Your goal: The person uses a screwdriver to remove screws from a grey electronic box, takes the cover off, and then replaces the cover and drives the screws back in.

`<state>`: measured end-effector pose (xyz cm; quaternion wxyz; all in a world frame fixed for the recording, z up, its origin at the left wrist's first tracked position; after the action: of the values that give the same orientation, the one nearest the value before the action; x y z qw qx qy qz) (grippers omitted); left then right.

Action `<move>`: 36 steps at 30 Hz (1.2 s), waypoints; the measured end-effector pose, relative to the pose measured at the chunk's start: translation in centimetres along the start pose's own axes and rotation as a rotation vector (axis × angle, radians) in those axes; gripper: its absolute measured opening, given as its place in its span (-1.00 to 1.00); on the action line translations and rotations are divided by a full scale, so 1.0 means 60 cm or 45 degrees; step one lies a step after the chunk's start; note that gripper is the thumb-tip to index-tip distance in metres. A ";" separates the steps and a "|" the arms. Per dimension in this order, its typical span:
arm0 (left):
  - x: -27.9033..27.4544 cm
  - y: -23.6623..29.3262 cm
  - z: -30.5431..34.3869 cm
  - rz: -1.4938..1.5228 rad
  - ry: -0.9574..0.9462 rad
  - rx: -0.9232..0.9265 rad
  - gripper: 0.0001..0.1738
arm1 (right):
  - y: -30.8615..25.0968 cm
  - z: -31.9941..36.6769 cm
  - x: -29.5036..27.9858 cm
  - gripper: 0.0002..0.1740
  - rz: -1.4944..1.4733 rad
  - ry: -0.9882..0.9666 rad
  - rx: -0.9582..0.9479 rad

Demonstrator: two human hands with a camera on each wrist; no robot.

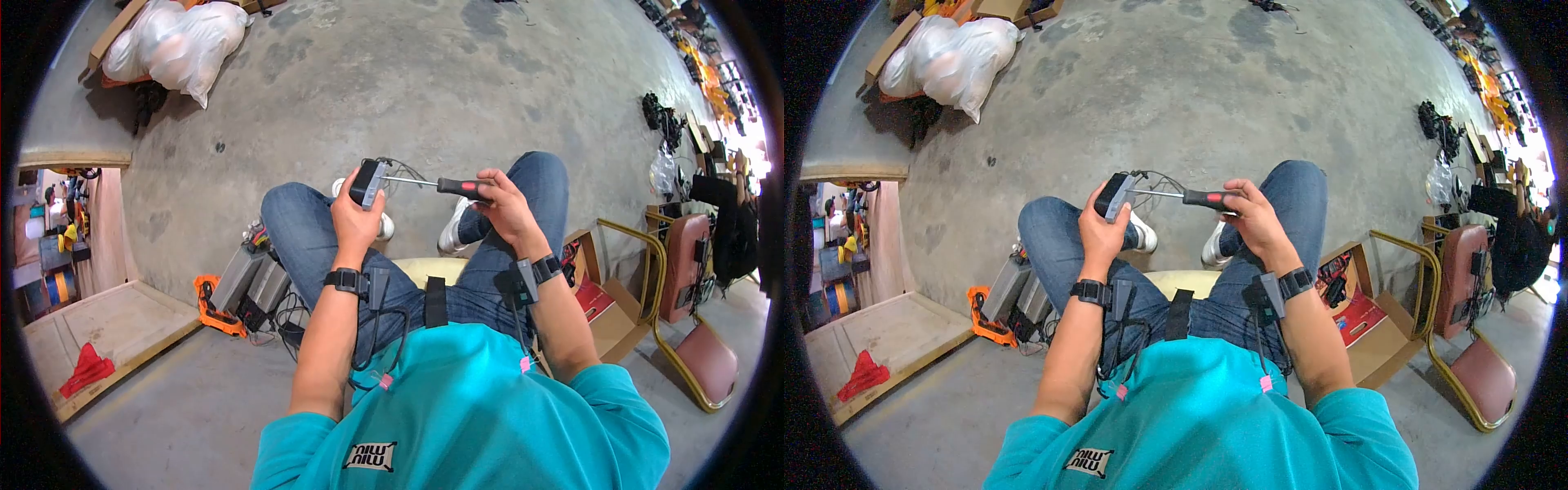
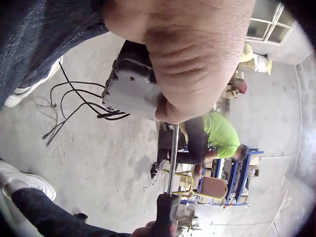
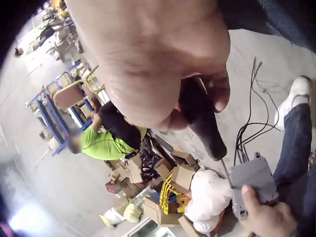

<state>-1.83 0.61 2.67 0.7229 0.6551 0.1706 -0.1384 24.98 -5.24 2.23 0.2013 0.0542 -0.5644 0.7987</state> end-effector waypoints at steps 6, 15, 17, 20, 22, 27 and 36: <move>-0.006 0.017 0.003 -0.036 -0.002 -0.038 -0.41 | -0.038 0.019 0.020 -0.66 0.092 0.013 0.298; -0.006 0.023 0.006 -0.022 0.001 -0.099 -0.42 | -0.047 0.020 0.023 -0.72 -0.106 -0.022 0.139; -0.006 0.020 0.008 -0.005 0.020 -0.090 -0.42 | -0.032 0.015 0.000 -0.73 -0.045 -0.105 0.242; -0.007 0.007 0.006 -0.025 0.079 0.007 -0.40 | -0.011 0.008 -0.006 -0.75 -0.020 -0.177 0.257; -0.008 0.011 0.005 -0.042 0.055 0.005 -0.39 | -0.002 0.002 -0.007 -0.73 -0.186 -0.007 -0.003; -0.003 0.006 0.002 -0.023 0.099 0.029 -0.38 | -0.034 0.013 0.019 -0.69 -0.023 -0.023 0.255; -0.005 -0.001 0.006 0.081 0.061 -0.069 -0.37 | -0.027 0.006 0.000 -0.71 -0.182 -0.161 -0.005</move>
<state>-2.09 0.22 2.79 0.7401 0.6435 0.1706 -0.0951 25.56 -5.11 3.75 0.2217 0.1444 -0.5723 0.7762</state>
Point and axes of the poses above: each hand's wrist, its own z-axis away from the middle knuckle, its own x-axis out of the palm, y = z × x, the point moved 1 cm from there along -z, towards the middle knuckle, and after that the axes turned 10 degrees about -x, right-handed, at the moved point
